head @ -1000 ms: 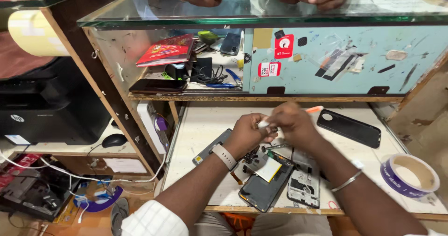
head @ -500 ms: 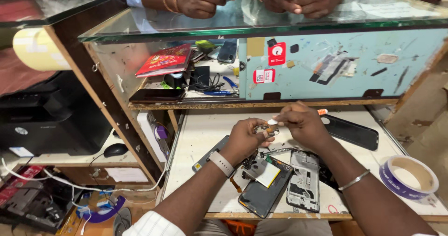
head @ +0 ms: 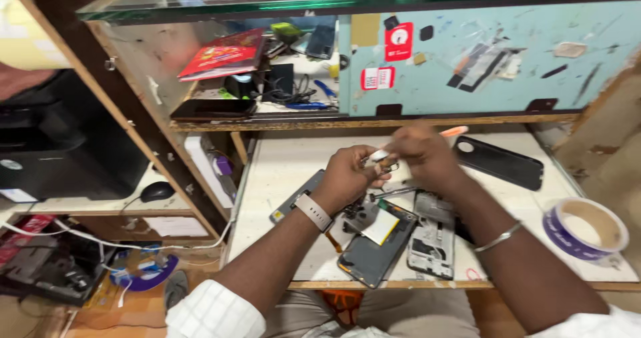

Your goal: The person first holds a smartphone and taps on its screen, then works on a disassembled phone on the bench, picking up small internal components and using a small brush to clean and work on the parts by hand.

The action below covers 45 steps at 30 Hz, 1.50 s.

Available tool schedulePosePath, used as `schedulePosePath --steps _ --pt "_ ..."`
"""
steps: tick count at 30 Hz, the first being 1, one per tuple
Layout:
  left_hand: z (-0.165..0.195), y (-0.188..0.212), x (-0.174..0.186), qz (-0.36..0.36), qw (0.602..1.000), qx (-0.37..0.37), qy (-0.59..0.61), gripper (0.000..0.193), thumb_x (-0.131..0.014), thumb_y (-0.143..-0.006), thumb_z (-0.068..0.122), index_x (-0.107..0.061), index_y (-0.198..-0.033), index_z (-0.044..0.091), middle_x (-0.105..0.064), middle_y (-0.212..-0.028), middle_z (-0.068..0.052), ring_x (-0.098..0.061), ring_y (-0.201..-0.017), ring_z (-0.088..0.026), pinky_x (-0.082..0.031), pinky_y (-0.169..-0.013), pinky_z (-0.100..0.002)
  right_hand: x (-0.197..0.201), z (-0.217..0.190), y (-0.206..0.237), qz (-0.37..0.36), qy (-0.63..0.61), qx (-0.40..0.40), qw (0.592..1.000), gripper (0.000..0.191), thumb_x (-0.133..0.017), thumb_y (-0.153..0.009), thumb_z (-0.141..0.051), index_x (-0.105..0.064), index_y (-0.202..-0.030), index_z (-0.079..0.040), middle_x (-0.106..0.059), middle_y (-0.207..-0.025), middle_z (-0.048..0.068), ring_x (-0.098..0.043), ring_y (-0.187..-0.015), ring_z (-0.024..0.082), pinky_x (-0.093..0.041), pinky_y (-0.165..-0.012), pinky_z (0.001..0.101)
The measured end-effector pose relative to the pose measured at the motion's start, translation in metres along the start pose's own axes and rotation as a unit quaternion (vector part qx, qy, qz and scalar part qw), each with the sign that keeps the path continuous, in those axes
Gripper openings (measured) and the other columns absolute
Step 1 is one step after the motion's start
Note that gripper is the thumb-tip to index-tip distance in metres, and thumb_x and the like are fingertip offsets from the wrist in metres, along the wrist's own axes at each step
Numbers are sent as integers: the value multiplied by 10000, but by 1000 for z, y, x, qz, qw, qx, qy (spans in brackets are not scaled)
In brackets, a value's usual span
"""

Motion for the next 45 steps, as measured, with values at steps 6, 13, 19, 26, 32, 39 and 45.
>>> schedulePosePath --steps 6,13,19,26,32,39,45 --pt "-1 -7 -6 -1 999 13 49 224 -620 -977 -18 -626 -1196 -61 -725 -1052 -114 -745 -933 -177 -637 -758 -257 -12 -1 1 -51 -34 -10 998 406 -916 -590 -197 -761 -959 -134 -695 -928 12 -619 -892 210 -498 -774 352" --pt "6 -3 -1 4 999 -9 31 253 -614 -970 -32 -610 -1223 -50 -721 -1095 -124 -746 -955 -197 -641 -740 -264 -4 13 2 -33 2 -68 997 253 -767 -767 19 -772 -975 -126 -706 -891 7 -630 -824 204 -497 -802 363" --pt "4 -4 1 18 1000 8 11 253 -601 -969 9 -618 -1219 -24 -721 -1082 -102 -757 -936 -171 -638 -718 -244 -5 10 0 -16 19 -47 999 252 -745 -787 46 -767 -959 -136 -705 -911 -4 -650 -868 212 -491 -834 380" --pt "7 0 4 34 999 8 -35 193 -649 -973 19 -670 -1159 -29 -738 -964 -82 -737 -858 -128 -572 -634 -226 -10 1 0 -21 -16 -13 1000 300 -741 -728 41 -761 -965 -141 -679 -925 19 -621 -925 240 -503 -799 368" --pt "1 -3 9 47 998 19 -38 261 -611 -931 -29 -664 -1186 -12 -753 -995 -79 -758 -869 -128 -602 -643 -222 -16 14 5 -31 -6 -41 999 322 -731 -702 57 -767 -956 -138 -693 -890 7 -620 -882 224 -492 -791 382" --pt "0 -4 6 46 999 0 -23 265 -627 -945 -5 -649 -1209 -25 -738 -1011 -91 -756 -878 -122 -623 -673 -238 -1 23 2 -8 23 -67 997 329 -703 -813 85 -794 -1005 -166 -708 -878 -11 -633 -827 194 -507 -779 360" --pt "-2 -5 -1 19 1000 5 -1 248 -674 -977 41 -666 -1192 -83 -741 -1000 -145 -753 -873 -162 -635 -693 -254 -1 3 1 -13 28 -12 999 254 -743 -796 54 -752 -972 -130 -694 -948 45 -637 -902 256 -513 -762 382"
Point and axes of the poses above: each hand's wrist, its own y-axis away from the middle knuckle, its own x-axis out of the back of the hand, z = x × y, the point moved 9 cm from there along -y, towards the middle knuckle
